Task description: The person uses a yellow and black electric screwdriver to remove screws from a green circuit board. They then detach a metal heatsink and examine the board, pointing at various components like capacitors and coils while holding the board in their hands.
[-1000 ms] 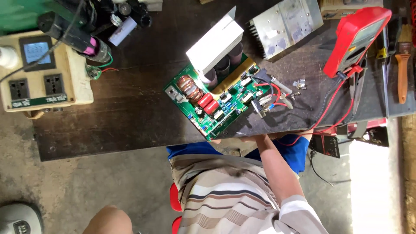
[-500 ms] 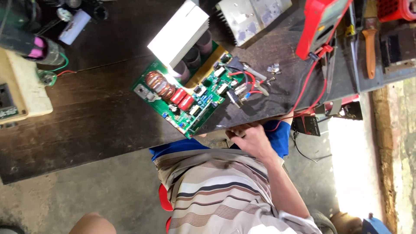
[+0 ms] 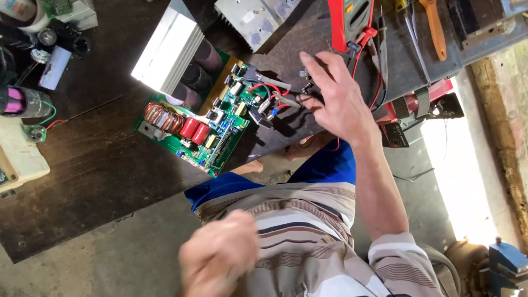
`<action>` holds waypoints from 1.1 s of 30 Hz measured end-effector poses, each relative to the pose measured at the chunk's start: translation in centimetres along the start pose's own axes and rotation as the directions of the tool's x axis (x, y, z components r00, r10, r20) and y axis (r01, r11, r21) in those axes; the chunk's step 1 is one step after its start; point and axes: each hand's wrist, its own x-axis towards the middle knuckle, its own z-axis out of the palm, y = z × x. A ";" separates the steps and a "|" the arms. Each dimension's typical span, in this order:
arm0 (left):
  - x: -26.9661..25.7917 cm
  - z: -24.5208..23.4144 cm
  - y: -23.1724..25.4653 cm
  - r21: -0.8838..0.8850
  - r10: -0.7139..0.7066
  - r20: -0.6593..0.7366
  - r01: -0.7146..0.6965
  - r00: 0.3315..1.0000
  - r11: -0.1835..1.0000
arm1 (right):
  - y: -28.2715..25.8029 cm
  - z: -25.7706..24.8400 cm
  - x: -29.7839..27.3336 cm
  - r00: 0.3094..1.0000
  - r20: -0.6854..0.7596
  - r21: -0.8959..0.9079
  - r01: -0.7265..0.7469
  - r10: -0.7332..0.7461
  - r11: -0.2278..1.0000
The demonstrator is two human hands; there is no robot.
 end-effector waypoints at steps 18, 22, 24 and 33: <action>-4.4 0.3 -25.3 -0.764 -0.829 0.140 0.592 0.542 0.258 | 3.5 1.6 0.7 0.974 -0.086 -0.122 0.200 -0.211 0.972; -2.8 1.0 -28.2 -0.805 -0.811 0.055 0.506 0.583 0.309 | 2.3 0.7 -0.7 0.982 -0.172 0.178 0.114 -0.084 0.977; -2.1 1.3 -29.8 -0.908 -0.787 0.074 0.368 0.612 0.201 | 2.1 0.8 -1.4 0.962 -0.264 0.276 0.005 0.071 0.961; -4.6 0.2 -34.7 -0.883 -0.796 0.027 0.388 0.605 0.265 | -1.7 -1.6 -6.3 0.964 -0.131 0.575 -0.116 0.230 0.810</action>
